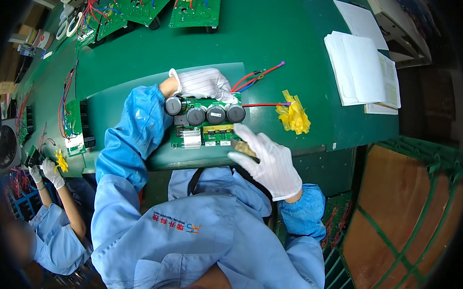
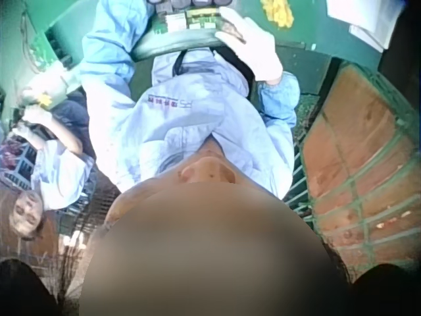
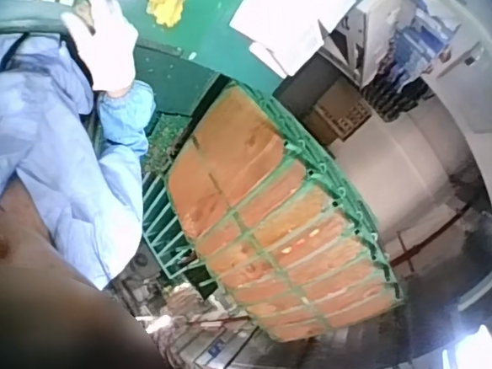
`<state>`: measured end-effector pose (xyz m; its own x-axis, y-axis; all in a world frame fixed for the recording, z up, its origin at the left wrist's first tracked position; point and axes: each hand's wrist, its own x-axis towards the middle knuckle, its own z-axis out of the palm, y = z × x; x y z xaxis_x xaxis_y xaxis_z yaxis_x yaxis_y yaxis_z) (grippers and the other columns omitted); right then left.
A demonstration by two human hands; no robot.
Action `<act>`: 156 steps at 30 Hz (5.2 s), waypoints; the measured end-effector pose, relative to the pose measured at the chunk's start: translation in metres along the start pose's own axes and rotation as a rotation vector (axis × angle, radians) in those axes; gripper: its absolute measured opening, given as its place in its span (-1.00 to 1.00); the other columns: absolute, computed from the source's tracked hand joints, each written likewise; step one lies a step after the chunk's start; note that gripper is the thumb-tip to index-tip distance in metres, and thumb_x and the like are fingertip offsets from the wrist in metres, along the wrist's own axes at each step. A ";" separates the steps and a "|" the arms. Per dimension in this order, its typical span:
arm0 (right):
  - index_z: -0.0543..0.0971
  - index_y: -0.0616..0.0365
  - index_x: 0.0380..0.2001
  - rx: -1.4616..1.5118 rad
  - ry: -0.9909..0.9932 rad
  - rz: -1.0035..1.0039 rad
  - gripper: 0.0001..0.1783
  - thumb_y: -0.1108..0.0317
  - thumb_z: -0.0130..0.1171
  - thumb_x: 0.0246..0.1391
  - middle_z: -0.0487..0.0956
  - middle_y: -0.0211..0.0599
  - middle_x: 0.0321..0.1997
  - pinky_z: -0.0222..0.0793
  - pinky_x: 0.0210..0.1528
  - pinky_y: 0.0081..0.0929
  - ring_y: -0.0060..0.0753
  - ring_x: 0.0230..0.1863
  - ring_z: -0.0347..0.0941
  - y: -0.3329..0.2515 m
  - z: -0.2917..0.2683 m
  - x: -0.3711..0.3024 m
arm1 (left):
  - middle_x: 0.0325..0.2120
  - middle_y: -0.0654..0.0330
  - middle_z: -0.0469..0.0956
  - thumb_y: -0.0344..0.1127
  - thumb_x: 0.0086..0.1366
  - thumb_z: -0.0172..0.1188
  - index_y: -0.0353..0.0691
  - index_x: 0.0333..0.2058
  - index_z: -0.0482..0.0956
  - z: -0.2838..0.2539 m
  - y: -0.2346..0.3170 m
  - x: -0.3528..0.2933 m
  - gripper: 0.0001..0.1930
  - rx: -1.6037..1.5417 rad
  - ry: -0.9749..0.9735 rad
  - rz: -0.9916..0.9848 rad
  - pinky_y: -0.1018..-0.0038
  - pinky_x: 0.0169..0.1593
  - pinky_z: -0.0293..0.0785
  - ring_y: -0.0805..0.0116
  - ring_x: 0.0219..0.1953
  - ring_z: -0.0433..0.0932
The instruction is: The recorder is assembling a PCB by applying glue or sealant to components.
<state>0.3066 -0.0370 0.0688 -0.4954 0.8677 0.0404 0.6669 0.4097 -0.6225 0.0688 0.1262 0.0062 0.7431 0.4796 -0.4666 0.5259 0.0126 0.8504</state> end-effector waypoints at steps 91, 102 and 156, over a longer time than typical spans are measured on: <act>0.63 -0.14 0.04 -0.564 -0.065 -0.450 -0.61 0.24 0.27 0.11 0.23 -0.45 -0.59 0.16 -0.61 -0.41 -0.50 -0.63 0.29 0.058 -0.009 0.025 | -0.56 -0.07 0.55 -0.07 0.24 0.33 -0.30 -0.36 0.66 0.010 -0.003 0.011 -0.66 0.451 0.187 0.203 0.17 -0.38 0.41 -0.06 -0.52 0.44; 0.59 -0.11 0.10 -0.475 0.071 -0.388 -0.50 0.41 0.26 0.02 0.48 -0.47 -0.53 0.26 -0.62 -0.46 -0.50 -0.64 0.31 -0.002 -0.073 0.038 | -0.57 -0.07 0.55 0.00 0.23 0.33 -0.29 -0.41 0.66 0.011 -0.002 0.015 -0.61 0.483 0.181 0.182 0.15 -0.40 0.42 -0.06 -0.53 0.48; 0.53 0.36 -0.21 0.634 -0.100 0.522 -0.65 0.20 0.04 0.38 0.58 -0.24 -0.63 0.33 -0.64 -0.52 -0.52 -0.75 0.43 0.026 0.029 0.018 | -0.38 0.08 0.65 -0.30 0.30 0.18 -0.37 -0.19 0.64 -0.005 -0.095 0.018 -0.76 0.128 0.165 0.202 0.31 -0.25 0.52 0.25 -0.40 0.55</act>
<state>0.2990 -0.0189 0.0304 -0.2761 0.8610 -0.4272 0.3993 -0.3016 -0.8658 0.0298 0.1378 -0.0818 0.7664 0.5972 -0.2367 0.4300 -0.2033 0.8796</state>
